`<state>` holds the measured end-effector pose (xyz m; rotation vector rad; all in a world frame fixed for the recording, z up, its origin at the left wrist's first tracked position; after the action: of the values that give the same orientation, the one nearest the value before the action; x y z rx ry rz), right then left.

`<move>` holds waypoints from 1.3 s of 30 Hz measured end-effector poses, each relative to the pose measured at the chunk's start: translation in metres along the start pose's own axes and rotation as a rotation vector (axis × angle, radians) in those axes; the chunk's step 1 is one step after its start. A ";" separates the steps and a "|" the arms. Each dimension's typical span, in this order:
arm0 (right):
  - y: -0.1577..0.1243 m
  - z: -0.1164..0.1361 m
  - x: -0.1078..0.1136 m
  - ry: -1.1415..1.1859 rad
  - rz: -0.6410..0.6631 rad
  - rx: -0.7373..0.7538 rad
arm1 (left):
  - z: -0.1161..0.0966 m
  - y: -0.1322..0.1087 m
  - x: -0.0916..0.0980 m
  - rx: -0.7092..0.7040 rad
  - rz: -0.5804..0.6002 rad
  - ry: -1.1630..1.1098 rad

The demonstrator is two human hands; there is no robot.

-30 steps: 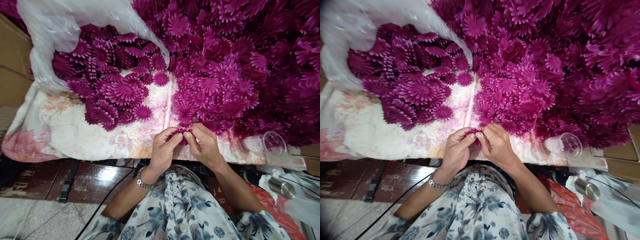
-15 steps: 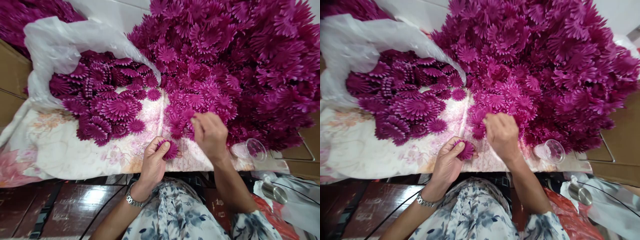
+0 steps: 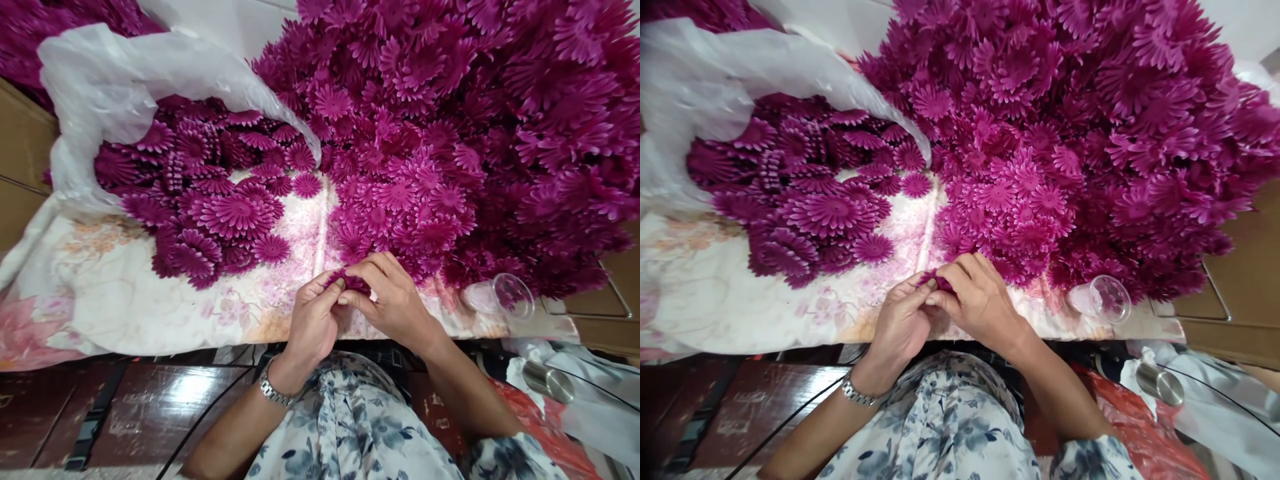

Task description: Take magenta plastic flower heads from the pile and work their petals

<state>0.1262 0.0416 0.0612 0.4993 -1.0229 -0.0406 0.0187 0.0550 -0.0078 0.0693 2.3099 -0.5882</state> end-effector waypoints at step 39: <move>-0.023 -0.005 0.004 0.149 -0.248 -0.073 | -0.003 -0.004 0.009 -0.147 0.044 0.300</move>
<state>0.1371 0.0219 0.0521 0.5519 -0.8073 -0.2569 0.0090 0.0518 -0.0102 0.1465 2.6282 -0.4057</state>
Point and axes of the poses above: each hand's wrist, its own y-axis towards the middle knuckle, its own x-axis out of the back of the hand, z = x × y, the point moved 5 cm from there along y, towards the middle knuckle, and after that the axes turned 4 degrees about -x, right-handed, at the moved point
